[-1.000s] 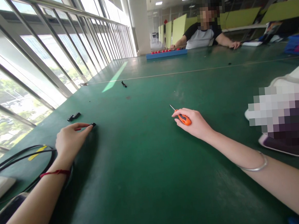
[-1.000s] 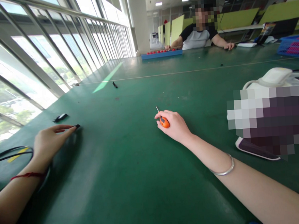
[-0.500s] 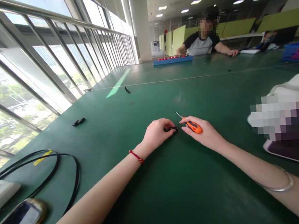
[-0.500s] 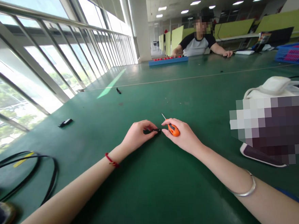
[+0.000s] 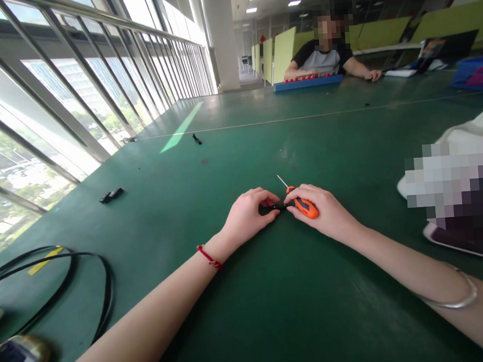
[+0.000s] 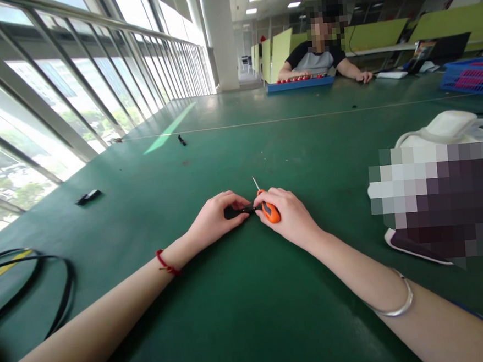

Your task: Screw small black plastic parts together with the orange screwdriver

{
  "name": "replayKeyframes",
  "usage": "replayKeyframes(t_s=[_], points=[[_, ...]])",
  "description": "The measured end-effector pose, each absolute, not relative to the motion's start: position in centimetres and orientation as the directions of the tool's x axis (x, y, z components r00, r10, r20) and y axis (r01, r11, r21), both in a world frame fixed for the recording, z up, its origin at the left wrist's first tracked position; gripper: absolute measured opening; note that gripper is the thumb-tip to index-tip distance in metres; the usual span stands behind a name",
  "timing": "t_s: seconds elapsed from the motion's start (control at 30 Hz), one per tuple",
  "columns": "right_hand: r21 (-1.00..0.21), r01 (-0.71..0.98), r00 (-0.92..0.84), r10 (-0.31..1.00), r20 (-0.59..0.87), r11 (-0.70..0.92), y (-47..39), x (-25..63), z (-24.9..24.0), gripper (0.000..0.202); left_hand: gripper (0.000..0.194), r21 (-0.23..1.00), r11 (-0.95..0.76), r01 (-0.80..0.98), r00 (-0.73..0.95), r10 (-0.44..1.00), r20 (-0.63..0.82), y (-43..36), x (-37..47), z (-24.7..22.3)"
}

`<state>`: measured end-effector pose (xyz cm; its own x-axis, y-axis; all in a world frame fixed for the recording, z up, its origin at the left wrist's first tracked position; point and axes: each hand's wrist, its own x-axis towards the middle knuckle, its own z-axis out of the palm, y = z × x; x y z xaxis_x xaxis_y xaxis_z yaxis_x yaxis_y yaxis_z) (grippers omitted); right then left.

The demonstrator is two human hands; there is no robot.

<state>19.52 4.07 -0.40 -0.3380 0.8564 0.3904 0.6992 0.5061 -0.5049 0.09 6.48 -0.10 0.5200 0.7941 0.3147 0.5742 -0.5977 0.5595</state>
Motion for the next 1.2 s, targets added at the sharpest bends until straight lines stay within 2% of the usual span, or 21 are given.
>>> replayKeyframes(t_s=[0.7, 0.9, 1.07, 1.2], points=[[-0.468, 0.724, -0.336, 0.851, 0.403, 0.507, 4.2, 19.3, -0.5, 0.009, 0.014, 0.548, -0.613, 0.569, 0.524, 0.784, 0.333, 6.5, 0.2, -0.2], [-0.501, 0.706, -0.317, 0.856, 0.408, 0.5, 4.1, 19.3, -0.4, 0.007, 0.014, 0.541, -0.623, 0.566, 0.525, 0.777, 0.347, 6.5, 0.1, -0.2], [-0.6, 0.617, -0.208, 0.841, 0.499, 0.509, 3.0, 19.2, 0.4, 0.02, 0.011, 0.529, -0.581, 0.619, 0.442, 0.814, 0.377, 6.1, 0.1, 0.1], [-0.634, 0.543, -0.064, 0.78, 0.622, 0.551, 1.8, 19.2, 0.9, 0.01, 0.011, 0.486, -0.551, 0.678, 0.396, 0.831, 0.39, 6.0, 0.1, 0.1]])
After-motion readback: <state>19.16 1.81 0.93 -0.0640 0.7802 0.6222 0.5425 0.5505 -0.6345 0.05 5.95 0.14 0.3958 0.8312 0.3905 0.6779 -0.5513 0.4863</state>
